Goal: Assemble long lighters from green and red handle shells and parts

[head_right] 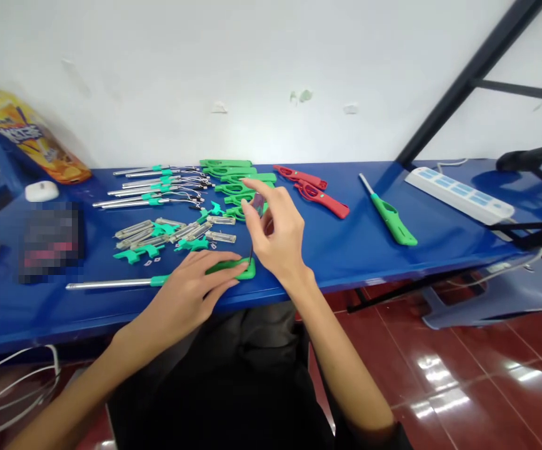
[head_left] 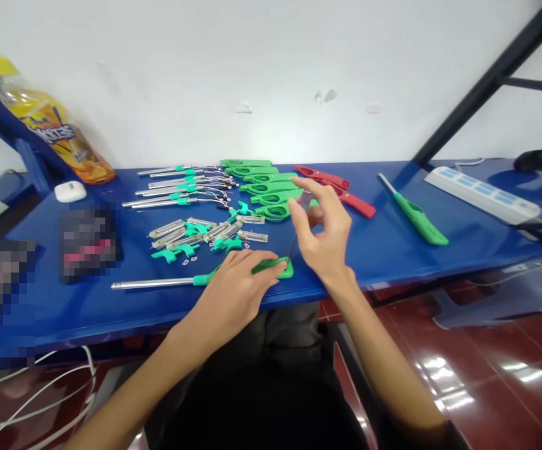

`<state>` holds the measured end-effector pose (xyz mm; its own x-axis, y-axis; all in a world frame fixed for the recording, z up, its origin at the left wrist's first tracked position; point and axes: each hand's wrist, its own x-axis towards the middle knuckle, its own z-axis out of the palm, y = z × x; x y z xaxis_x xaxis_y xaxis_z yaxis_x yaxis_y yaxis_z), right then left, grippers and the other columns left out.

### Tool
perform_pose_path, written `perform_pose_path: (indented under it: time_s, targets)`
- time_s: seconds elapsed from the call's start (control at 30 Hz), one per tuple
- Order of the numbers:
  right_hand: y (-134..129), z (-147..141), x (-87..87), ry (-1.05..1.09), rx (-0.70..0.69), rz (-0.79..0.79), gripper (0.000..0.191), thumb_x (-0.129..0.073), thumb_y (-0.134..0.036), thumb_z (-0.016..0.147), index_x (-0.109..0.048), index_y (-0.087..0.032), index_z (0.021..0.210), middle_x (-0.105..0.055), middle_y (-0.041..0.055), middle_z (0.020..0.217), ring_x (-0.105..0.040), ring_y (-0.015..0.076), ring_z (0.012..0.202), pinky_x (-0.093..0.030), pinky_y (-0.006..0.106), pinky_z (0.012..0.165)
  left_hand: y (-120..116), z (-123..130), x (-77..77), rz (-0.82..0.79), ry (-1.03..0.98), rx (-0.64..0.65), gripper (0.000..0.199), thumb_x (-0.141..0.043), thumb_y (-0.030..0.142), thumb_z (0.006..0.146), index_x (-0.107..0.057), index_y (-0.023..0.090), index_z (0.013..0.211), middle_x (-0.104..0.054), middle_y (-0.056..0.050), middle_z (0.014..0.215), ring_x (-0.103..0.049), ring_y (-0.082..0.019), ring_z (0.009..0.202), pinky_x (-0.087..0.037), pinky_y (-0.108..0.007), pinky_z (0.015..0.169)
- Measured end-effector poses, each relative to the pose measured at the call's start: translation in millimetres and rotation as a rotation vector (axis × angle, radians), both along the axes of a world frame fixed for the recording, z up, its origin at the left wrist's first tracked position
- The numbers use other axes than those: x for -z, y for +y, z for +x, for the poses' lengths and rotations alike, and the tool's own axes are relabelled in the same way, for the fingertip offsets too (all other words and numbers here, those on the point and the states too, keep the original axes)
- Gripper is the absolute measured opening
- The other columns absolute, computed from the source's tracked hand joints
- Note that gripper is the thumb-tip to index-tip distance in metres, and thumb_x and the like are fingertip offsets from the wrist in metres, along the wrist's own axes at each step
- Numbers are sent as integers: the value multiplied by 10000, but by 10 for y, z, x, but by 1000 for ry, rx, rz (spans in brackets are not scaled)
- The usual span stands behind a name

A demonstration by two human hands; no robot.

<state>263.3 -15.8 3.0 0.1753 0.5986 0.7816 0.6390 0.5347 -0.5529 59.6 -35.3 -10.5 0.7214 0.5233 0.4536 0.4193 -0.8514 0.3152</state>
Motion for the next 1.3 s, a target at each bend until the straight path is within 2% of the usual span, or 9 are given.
perform_pose_path:
  time_s: [0.13,0.3,0.47,0.6,0.8,0.93,1.07,1.2,1.3]
  targets:
    - [-8,-15,9,55,-4,29,243,-698,-319,1042,-644,-292,1278,-677,16,1081,-498,81,507,-488,295,511,22,-1,-19,26,58,42,315,-584,115,1090,-708,211,1363,-720,-100,1338,-666,-273,1198,-534,-463,1020]
    - [-26,-6,10,41,27,71,218,-735,-309,1018,-678,-263,1223,-684,12,1027,-534,90,520,-461,294,504,1,33,2,91,113,20,370,-542,62,1077,-682,199,1391,-703,-103,1346,-646,-264,1199,-519,-433,1018]
    - [-32,-7,51,23,96,113,285,-783,-341,980,-717,-256,1243,-724,54,1091,-694,169,687,-542,302,540,-145,101,-15,198,190,-37,366,-522,57,1070,-662,147,1396,-699,-114,1337,-631,-278,1190,-495,-419,987]
    - [6,8,90,60,84,173,303,-825,-285,944,-745,-244,1234,-715,57,1077,-707,191,723,-551,314,546,-192,155,-29,289,247,-72,315,-465,136,1125,-662,114,1369,-699,-130,1269,-649,-261,1111,-487,-401,931]
    - [-18,-2,106,64,63,157,365,-846,-315,935,-771,-356,1290,-712,96,1143,-733,264,749,-528,377,482,-194,160,2,302,249,-74,314,-454,129,1125,-655,99,1365,-678,-135,1220,-655,-254,1064,-461,-396,877]
    - [-42,-33,77,74,67,163,392,-844,-309,935,-783,-438,1300,-700,111,1198,-698,252,663,-481,409,457,-202,189,31,277,200,-75,312,-432,88,1111,-676,98,1306,-688,-127,1196,-652,-265,1079,-447,-412,903]
    - [-31,-44,82,70,43,149,376,-849,-303,934,-788,-401,1292,-693,118,1167,-684,232,643,-480,390,464,-198,191,25,257,190,-88,305,-439,80,1099,-681,111,1282,-685,-110,1165,-647,-258,1061,-438,-401,888]
    - [-20,-28,116,55,49,136,282,-739,-357,1020,-761,-354,1300,-710,103,1101,-691,212,635,-470,340,448,-171,160,28,239,199,-52,301,-565,92,1042,-663,111,1326,-673,-118,1205,-629,-268,1113,-445,-396,905]
    - [-28,-21,121,20,55,74,280,-585,-409,1101,-712,-315,1332,-720,87,1098,-745,227,750,-528,315,510,-151,146,41,210,193,-32,429,-646,66,965,-634,120,1391,-660,-126,1303,-603,-296,1178,-453,-421,951]
